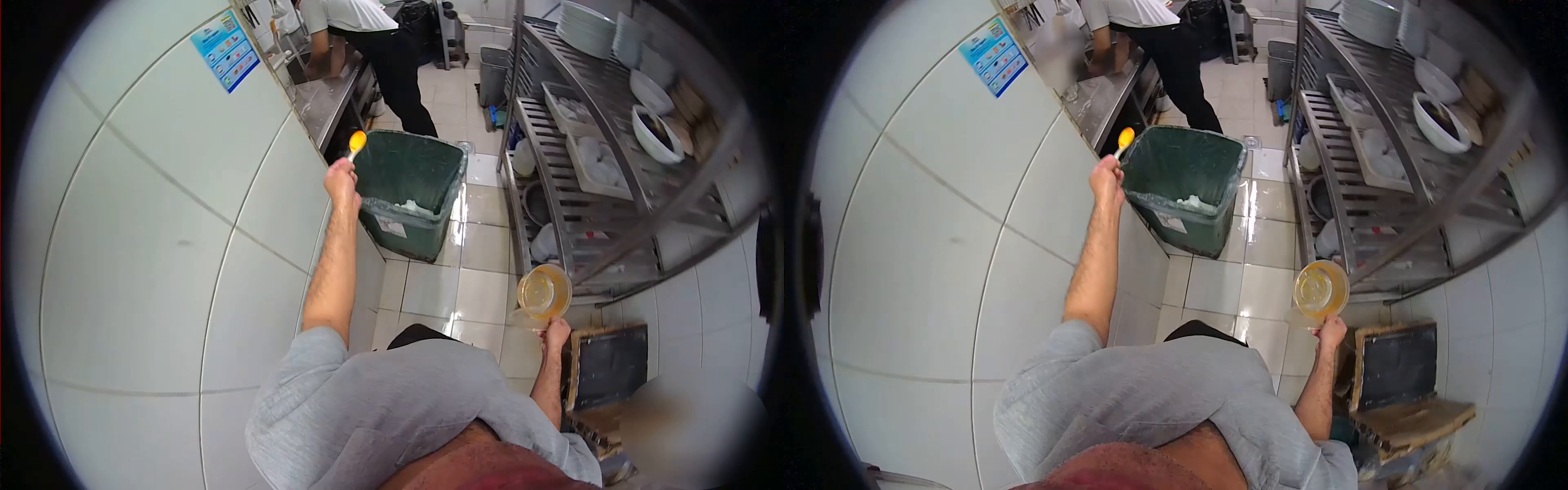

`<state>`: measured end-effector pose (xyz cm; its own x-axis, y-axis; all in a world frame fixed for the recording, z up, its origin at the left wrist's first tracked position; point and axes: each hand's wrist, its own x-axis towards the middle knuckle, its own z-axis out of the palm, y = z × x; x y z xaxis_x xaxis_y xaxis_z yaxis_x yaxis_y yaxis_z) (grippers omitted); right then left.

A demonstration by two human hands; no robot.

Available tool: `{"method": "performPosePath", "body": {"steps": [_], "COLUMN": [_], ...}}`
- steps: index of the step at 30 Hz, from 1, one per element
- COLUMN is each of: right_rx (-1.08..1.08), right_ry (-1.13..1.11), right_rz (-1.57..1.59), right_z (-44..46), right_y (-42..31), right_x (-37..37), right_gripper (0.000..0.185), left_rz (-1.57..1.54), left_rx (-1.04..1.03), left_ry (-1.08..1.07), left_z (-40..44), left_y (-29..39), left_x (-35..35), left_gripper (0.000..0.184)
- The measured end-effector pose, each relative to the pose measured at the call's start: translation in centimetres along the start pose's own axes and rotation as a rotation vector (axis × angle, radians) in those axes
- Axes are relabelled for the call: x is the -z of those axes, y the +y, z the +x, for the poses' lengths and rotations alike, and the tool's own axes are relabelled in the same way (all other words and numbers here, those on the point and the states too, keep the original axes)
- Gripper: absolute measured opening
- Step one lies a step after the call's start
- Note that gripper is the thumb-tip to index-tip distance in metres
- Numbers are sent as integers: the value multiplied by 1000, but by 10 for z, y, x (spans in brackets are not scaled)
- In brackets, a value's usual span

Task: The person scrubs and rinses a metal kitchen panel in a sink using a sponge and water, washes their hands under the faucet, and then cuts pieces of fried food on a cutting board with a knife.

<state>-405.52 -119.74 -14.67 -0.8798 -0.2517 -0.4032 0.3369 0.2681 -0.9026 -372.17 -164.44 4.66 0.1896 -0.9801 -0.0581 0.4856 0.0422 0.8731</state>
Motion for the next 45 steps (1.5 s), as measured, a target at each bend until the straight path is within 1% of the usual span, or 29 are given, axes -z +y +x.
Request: {"method": "performPosePath", "body": {"steps": [1,3,5,6,7,9,10,12,13,15,16,18,20,22,23,25,29,31,32,34,35,36,39,41,42,43,45], "right_rx": [-5,23,38,70,38,6,7,40,195,142,-69,-227,-329,-358,-389,-418,-352,-325,-321,-311,-307,-306,-305,-301,-297,-294,-288], "right_ry": [-9,-4,25,40,64,110,133,174,140,161,222,287,339,297,270,233,320,365,362,358,352,349,337,322,316,300,323], "right_rz": [-6,26,-44,-92,-73,-47,-41,-263,-433,-497,-391,-209,-206,-297,-367,-454,-511,-514,-513,-499,-489,-480,-446,-419,-411,-404,-413], "right_z": [16,43,48,49,54,57,55,41,33,34,42,44,57,73,83,104,129,137,141,145,147,146,138,134,132,128,119], "right_y": [-7,-13,-26,-30,-25,-11,-8,-7,-5,15,28,28,37,50,54,45,13,0,-4,-9,-12,-14,-15,-15,-13,-18,-22], "right_x": [-13,-33,-52,-60,-69,-80,-86,-98,-102,-105,-111,-122,-122,-108,-103,-109,-134,-146,-146,-150,-151,-151,-147,-142,-138,-138,-136], "right_gripper": [18,18,20,20,21,21,22,24,25,25,24,23,24,23,23,24,28,28,27,25,24,23,21,19,19,18,19], "left_rz": [-7,35,6,-11,-28,-46,-52,32,30,-116,-108,-99,-24,78,105,135,77,61,65,67,71,70,202,289,347,345,328], "left_rx": [-41,-131,-246,-280,-313,-448,-444,-369,-363,-506,-516,-509,-552,-599,-628,-638,-699,-705,-686,-593,-505,-498,-380,-306,-369,-365,-738], "left_ry": [60,51,198,230,263,469,477,769,787,869,901,1059,1218,1354,1382,1481,1445,1393,1372,1337,1309,1293,1326,1351,1396,1393,1369], "left_z": [26,83,167,213,254,309,337,395,431,504,527,567,568,550,554,565,632,650,649,630,625,622,624,633,638,637,626], "left_y": [3,4,-6,-7,-8,13,24,46,51,57,64,84,99,116,119,122,95,75,64,38,31,24,-5,-13,-10,-3,23], "left_x": [-16,-37,-60,-69,-77,-111,-122,-136,-136,-127,-123,-107,-105,-111,-110,-91,4,36,42,29,22,20,29,32,35,27,2], "left_gripper": [10,7,7,9,11,15,15,17,17,16,16,17,18,19,20,19,17,17,17,16,15,15,16,18,18,18,17]}}
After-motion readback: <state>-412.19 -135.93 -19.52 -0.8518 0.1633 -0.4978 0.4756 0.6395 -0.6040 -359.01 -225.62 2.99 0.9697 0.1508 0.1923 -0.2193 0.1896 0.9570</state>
